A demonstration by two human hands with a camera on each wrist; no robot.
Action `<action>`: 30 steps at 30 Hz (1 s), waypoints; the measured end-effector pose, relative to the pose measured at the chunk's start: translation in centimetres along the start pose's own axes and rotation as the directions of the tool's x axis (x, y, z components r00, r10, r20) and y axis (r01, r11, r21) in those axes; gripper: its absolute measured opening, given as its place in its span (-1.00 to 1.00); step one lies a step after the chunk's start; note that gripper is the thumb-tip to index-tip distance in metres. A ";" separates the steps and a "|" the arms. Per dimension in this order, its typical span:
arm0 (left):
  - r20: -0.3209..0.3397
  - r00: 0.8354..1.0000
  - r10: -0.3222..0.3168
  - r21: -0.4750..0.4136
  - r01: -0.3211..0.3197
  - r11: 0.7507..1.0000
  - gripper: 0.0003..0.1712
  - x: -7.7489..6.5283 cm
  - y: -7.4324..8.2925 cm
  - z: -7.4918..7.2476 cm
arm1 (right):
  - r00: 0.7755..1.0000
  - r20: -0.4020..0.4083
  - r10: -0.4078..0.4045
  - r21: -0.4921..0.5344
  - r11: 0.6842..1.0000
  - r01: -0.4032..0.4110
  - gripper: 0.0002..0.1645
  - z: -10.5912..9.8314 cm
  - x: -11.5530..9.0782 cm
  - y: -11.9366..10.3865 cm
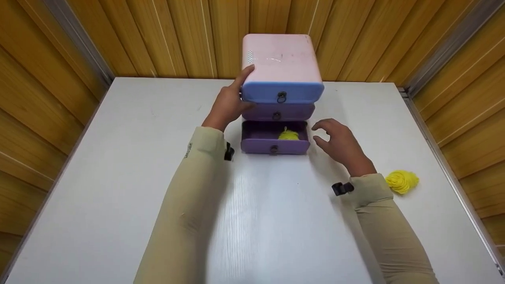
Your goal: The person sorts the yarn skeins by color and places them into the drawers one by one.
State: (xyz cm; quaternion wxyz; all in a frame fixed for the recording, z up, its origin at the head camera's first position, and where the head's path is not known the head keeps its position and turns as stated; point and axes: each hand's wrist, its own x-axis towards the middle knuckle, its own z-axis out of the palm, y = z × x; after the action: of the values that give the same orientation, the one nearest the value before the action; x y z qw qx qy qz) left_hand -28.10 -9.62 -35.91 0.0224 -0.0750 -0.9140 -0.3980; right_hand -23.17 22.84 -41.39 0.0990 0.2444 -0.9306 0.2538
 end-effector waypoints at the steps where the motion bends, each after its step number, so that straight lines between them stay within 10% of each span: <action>1: 0.001 1.000 -0.003 0.000 0.003 1.000 0.19 0.0 0.0 -0.1 | 1.000 -0.004 0.002 -0.001 1.000 -0.002 -0.72 -0.1 -0.1 0.1; 30: -0.003 1.000 -0.013 -0.026 0.013 1.000 0.19 -0.1 0.3 -0.1 | 0.962 0.025 0.271 -0.073 0.961 -0.268 -0.63 -3.4 -4.3 2.8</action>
State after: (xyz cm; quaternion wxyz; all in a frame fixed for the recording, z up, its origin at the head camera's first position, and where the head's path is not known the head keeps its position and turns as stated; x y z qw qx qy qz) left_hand -27.94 -9.46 -35.65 0.0205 -0.0689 -0.9092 -0.4102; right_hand -20.70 28.46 -41.05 0.0557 0.1161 -0.9650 0.2283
